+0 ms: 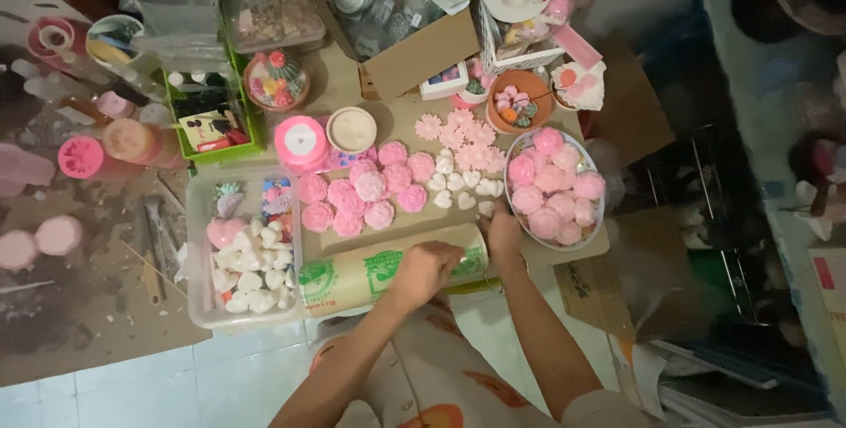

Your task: The person is preparing and trimming small wax flower decorations for candles at a workshop table.

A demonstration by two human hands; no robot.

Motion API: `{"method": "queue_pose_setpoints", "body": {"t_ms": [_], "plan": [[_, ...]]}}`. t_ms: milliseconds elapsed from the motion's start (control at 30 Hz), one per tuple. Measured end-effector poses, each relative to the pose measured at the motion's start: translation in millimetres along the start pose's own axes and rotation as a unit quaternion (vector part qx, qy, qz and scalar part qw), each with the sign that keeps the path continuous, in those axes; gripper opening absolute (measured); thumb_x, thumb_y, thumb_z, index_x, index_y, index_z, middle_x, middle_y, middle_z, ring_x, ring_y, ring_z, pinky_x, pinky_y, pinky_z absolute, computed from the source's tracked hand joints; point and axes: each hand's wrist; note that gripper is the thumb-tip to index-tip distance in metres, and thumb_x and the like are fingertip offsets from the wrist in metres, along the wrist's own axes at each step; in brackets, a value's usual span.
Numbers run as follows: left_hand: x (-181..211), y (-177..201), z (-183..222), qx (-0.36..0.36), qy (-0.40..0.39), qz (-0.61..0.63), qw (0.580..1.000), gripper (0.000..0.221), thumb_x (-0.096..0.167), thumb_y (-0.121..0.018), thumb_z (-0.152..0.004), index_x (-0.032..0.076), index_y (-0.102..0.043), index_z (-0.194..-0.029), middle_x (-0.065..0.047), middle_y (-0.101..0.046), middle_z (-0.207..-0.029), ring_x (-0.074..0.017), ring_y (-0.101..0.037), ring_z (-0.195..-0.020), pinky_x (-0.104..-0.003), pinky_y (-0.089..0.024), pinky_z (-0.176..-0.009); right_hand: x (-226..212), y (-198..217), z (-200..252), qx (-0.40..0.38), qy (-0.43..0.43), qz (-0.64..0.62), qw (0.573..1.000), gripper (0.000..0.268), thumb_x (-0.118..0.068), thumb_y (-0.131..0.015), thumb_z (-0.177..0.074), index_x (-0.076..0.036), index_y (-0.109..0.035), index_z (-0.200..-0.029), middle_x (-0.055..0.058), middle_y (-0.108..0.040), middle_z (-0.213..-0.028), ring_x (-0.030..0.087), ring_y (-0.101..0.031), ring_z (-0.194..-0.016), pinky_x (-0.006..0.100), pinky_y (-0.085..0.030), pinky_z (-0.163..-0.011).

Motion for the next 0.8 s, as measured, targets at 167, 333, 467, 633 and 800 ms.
{"method": "queue_pose_setpoints", "body": {"t_ms": [167,333,467,633,800], "plan": [[-2.1,10.4,-19.6,-0.020,-0.007,0.011,1.000,0.012,0.002,-0.072,-0.081,0.003,-0.074,-0.093,-0.017,-0.073,-0.094,-0.0368,-0.070,-0.086,-0.043,-0.056,-0.076,22.9,-16.4,5.3,0.033,0.021,-0.132,0.990,0.048,-0.024,-0.082,-0.083,-0.005,-0.063,-0.122,0.018,-0.074,-0.097,0.031,-0.071,-0.086,0.045,-0.058,-0.074],[-30.0,10.1,-43.7,-0.096,-0.049,-0.024,0.994,0.014,-0.001,-0.074,-0.077,0.004,-0.075,-0.091,-0.016,-0.073,-0.088,-0.0356,-0.070,-0.085,-0.044,-0.055,-0.076,4.8,28.2,16.3,0.037,-0.048,-0.298,0.953,0.033,-0.012,-0.084,-0.088,-0.002,-0.064,-0.112,0.013,-0.069,-0.095,0.021,-0.067,-0.081,0.040,-0.061,-0.072],[-36.6,19.6,-61.4,-0.170,-0.033,-0.005,0.985,0.017,0.001,-0.077,-0.074,0.006,-0.078,-0.089,-0.015,-0.075,-0.088,-0.0303,-0.072,-0.081,-0.041,-0.057,-0.075,-30.9,84.3,45.2,-0.047,-0.033,-0.566,0.822,0.035,0.001,-0.070,-0.089,-0.001,-0.057,-0.121,0.012,-0.069,-0.107,0.024,-0.072,-0.092,0.038,-0.066,-0.073],[-50.2,20.6,-72.2,-0.185,-0.016,0.014,0.983,0.016,0.001,-0.078,-0.074,0.006,-0.079,-0.089,-0.013,-0.076,-0.086,-0.0259,-0.074,-0.079,-0.037,-0.058,-0.075,-115.6,197.7,120.1,-0.085,0.027,-0.543,0.835,0.045,0.005,-0.066,-0.089,0.000,-0.057,-0.132,0.014,-0.073,-0.111,0.026,-0.076,-0.094,0.038,-0.065,-0.070],[-45.1,23.9,-71.4,-0.177,0.012,0.032,0.984,0.016,-0.001,-0.078,-0.073,0.005,-0.079,-0.088,-0.012,-0.076,-0.086,-0.0240,-0.074,-0.078,-0.036,-0.059,-0.073,-146.1,264.9,188.4,-0.075,0.160,-0.525,0.833,0.050,0.013,-0.066,-0.086,0.008,-0.058,-0.136,0.022,-0.075,-0.116,0.028,-0.078,-0.094,0.035,-0.065,-0.072]]}}
Point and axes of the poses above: each hand's wrist, its own z-axis away from the middle knuckle, its own y-axis out of the back of the hand, x = y × z
